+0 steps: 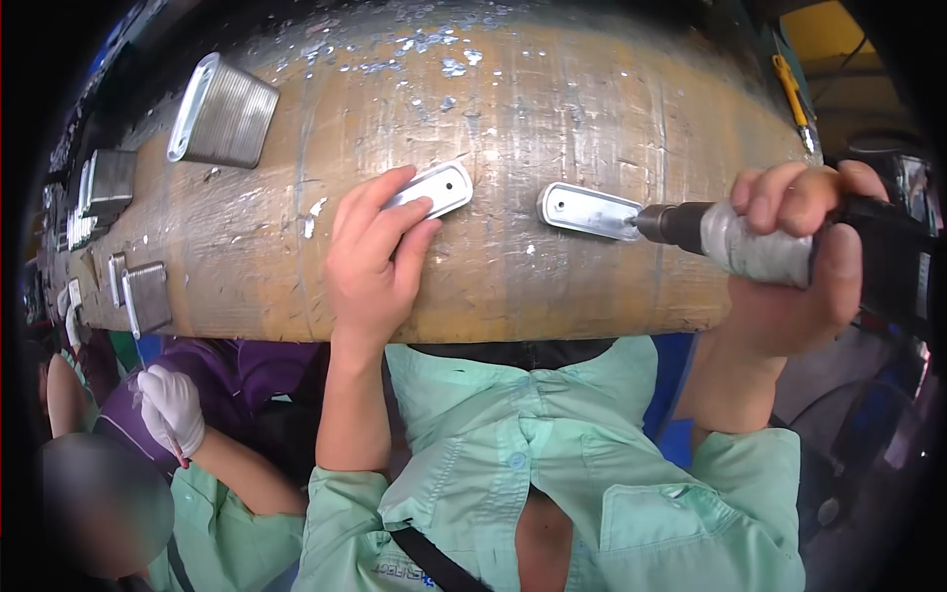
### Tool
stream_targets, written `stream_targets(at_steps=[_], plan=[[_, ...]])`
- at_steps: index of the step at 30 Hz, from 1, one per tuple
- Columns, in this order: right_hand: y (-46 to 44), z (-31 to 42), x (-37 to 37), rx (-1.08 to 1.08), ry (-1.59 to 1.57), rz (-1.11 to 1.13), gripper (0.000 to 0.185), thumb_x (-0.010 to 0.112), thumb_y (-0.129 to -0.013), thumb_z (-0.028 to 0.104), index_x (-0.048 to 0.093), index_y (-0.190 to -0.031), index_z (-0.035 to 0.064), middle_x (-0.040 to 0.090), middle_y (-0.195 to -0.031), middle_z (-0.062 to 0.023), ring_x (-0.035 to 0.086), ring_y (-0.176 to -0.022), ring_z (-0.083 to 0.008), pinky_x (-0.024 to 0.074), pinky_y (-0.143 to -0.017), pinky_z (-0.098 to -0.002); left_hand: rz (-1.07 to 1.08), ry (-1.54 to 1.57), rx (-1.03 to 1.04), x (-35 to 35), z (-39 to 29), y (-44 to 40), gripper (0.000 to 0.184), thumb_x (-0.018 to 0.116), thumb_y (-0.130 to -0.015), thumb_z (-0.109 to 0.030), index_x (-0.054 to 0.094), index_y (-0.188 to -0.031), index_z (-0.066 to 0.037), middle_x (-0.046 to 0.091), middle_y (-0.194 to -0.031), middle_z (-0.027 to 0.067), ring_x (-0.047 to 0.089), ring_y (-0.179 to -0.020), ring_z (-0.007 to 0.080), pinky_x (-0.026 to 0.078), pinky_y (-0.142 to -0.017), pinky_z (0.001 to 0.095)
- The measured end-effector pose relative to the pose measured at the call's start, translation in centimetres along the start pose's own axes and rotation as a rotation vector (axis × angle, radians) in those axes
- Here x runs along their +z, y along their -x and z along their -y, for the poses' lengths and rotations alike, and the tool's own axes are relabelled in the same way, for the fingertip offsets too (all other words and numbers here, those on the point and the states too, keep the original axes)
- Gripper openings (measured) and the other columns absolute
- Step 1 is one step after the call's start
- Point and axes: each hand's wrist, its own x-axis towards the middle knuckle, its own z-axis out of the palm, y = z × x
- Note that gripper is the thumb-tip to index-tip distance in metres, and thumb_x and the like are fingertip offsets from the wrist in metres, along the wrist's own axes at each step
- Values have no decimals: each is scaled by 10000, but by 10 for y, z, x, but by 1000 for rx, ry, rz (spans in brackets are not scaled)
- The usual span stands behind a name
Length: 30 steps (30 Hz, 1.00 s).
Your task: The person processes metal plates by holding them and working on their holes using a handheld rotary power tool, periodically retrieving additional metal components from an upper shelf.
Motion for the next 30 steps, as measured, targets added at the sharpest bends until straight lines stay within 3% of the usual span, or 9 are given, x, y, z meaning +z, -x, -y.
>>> stream_targets(at_steps=[8, 25, 30], plan=[[-6, -11, 38, -19, -84, -2, 430, 482, -931, 261, 480, -1300, 41, 551, -888, -40, 525, -827, -225, 421, -799, -439, -23, 40, 7, 1, 2, 2, 194, 741, -774, -22, 699, -963, -15, 668, -1160, 155, 616, -1062, 327, 476, -908, 389], [-9, -35, 56, -45, 21, 105, 388, 511, -936, 210, 474, -1309, 110, 559, -904, -35, 537, -808, -227, 438, -765, -426, -25, 48, 35, -1, 15, 3, 191, 745, -769, -30, 690, -951, -19, 664, -1158, 158, 611, -1062, 341, 474, -904, 394], [1, -17, 39, -45, -129, 36, 423, 541, -925, 233, 459, -1313, 86, 561, -897, -35, 541, -836, -223, 429, -785, -424, 7, 42, 39, -3, 12, 4, 245, 754, -758, -52, 687, -992, -23, 647, -1195, 161, 589, -1109, 345, 453, -945, 415]])
